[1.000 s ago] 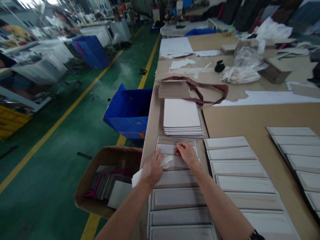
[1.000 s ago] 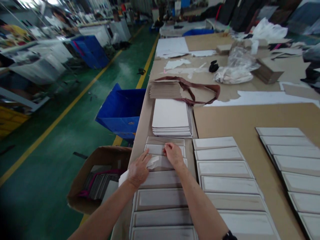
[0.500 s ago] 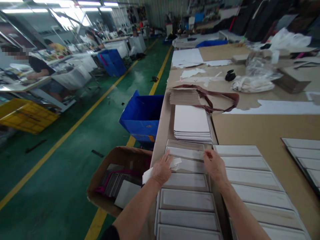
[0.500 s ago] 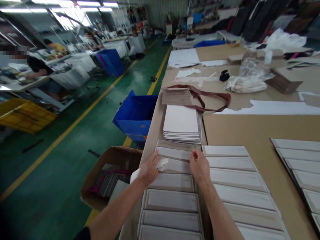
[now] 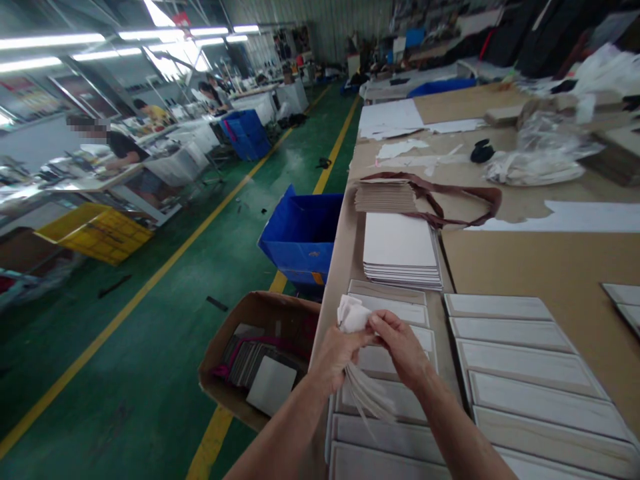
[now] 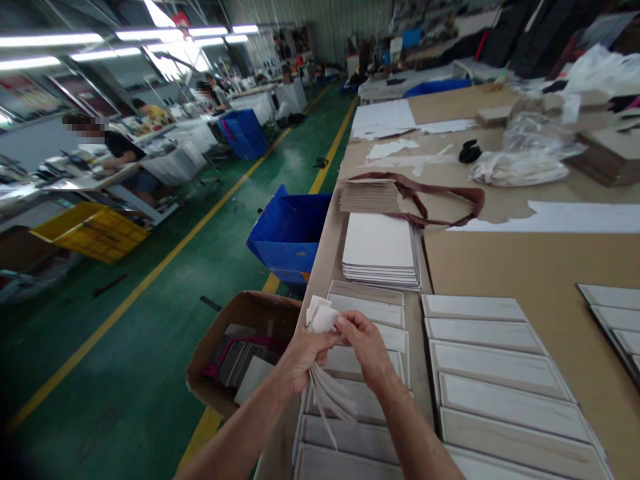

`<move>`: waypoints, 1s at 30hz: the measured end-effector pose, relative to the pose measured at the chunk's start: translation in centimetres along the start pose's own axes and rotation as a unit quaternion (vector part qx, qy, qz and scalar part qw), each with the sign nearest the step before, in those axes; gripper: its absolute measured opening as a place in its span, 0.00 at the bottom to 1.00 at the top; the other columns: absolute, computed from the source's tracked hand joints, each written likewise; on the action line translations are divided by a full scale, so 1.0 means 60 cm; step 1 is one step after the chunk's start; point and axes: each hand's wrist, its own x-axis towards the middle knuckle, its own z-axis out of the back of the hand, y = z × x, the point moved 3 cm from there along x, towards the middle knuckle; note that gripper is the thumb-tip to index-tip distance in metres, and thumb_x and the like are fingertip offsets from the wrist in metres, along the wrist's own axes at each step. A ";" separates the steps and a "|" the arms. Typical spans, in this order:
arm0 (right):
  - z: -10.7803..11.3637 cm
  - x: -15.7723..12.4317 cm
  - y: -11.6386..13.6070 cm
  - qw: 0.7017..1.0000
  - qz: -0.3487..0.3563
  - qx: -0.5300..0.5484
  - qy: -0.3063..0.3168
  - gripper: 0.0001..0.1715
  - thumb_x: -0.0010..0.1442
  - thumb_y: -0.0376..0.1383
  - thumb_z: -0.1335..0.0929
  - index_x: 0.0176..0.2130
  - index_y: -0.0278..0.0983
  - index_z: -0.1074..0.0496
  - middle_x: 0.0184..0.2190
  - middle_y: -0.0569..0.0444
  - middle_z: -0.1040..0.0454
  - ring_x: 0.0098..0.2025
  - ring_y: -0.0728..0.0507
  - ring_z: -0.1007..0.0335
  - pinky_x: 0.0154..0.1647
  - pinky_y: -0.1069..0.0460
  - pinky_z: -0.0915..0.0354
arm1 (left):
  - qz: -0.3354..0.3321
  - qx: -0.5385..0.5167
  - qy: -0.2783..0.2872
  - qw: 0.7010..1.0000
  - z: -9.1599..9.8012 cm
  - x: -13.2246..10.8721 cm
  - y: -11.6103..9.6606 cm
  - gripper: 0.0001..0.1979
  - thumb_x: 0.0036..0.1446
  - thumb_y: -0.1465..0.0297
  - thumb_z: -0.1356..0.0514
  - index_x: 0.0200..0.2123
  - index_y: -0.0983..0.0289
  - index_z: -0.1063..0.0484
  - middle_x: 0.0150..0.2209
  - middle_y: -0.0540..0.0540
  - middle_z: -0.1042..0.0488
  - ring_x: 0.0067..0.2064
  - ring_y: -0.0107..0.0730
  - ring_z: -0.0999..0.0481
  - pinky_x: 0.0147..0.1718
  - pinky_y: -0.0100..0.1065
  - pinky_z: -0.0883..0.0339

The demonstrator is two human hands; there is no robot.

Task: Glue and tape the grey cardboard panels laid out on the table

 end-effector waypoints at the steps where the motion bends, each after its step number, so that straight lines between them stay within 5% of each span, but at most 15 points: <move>1: -0.004 0.000 -0.002 1.000 -0.004 0.011 0.010 0.21 0.47 0.51 0.26 0.29 0.37 0.28 0.25 0.58 0.27 0.29 0.48 0.35 0.33 0.53 0.39 | 0.024 -0.045 0.012 0.999 -0.009 -0.007 0.003 0.21 0.39 0.61 0.28 0.35 0.67 0.25 0.20 0.45 0.34 0.18 0.18 0.43 0.16 0.24 0.51; 4: -0.002 0.004 -0.010 1.000 -0.017 0.010 0.007 0.20 0.44 0.49 0.24 0.27 0.37 0.28 0.22 0.59 0.29 0.24 0.49 0.38 0.27 0.53 0.41 | 0.066 -0.100 0.017 0.993 -0.023 -0.023 0.012 0.23 0.31 0.64 0.25 0.32 0.68 0.25 0.18 0.43 0.36 0.17 0.16 0.45 0.15 0.23 0.52; 10: 0.022 0.005 -0.015 0.999 -0.017 -0.037 -0.008 0.20 0.48 0.50 0.26 0.27 0.35 0.25 0.17 0.60 0.33 0.21 0.51 0.43 0.25 0.54 0.44 | 0.133 -0.183 -0.006 0.974 -0.024 -0.028 0.036 0.23 0.41 0.60 0.29 0.38 0.69 0.24 0.28 0.55 0.23 0.22 0.24 0.29 0.18 0.24 0.39; 15: 0.021 -0.005 -0.014 1.000 -0.002 0.031 -0.001 0.22 0.46 0.48 0.24 0.37 0.37 0.24 0.27 0.57 0.25 0.25 0.48 0.34 0.29 0.52 0.37 | 0.098 -0.246 -0.100 0.959 -0.030 -0.018 0.045 0.23 0.35 0.66 0.26 0.37 0.71 0.22 0.28 0.57 0.22 0.25 0.29 0.25 0.24 0.27 0.32; 20: 0.016 -0.020 -0.021 0.993 -0.038 0.110 0.005 0.18 0.45 0.47 0.24 0.26 0.37 0.27 0.19 0.59 0.30 0.20 0.49 0.37 0.26 0.51 0.35 | 0.039 -0.270 -0.121 0.954 -0.051 -0.009 0.047 0.20 0.34 0.66 0.26 0.32 0.71 0.22 0.28 0.57 0.21 0.25 0.29 0.26 0.21 0.26 0.35; 26: 0.042 -0.019 -0.036 0.981 -0.061 0.166 -0.076 0.15 0.45 0.45 0.24 0.29 0.40 0.27 0.25 0.57 0.26 0.26 0.46 0.32 0.26 0.52 0.35 | 0.049 -0.142 -0.065 0.986 -0.074 -0.015 0.061 0.22 0.36 0.68 0.27 0.38 0.69 0.22 0.30 0.56 0.21 0.29 0.35 0.23 0.27 0.31 0.30; 30: 0.077 -0.003 -0.020 0.974 -0.033 0.186 -0.126 0.16 0.44 0.44 0.23 0.31 0.41 0.28 0.23 0.60 0.29 0.24 0.48 0.35 0.27 0.53 0.35 | 0.040 0.053 -0.004 0.998 -0.079 -0.021 0.065 0.15 0.38 0.71 0.30 0.34 0.67 0.21 0.23 0.49 0.25 0.23 0.29 0.30 0.21 0.27 0.39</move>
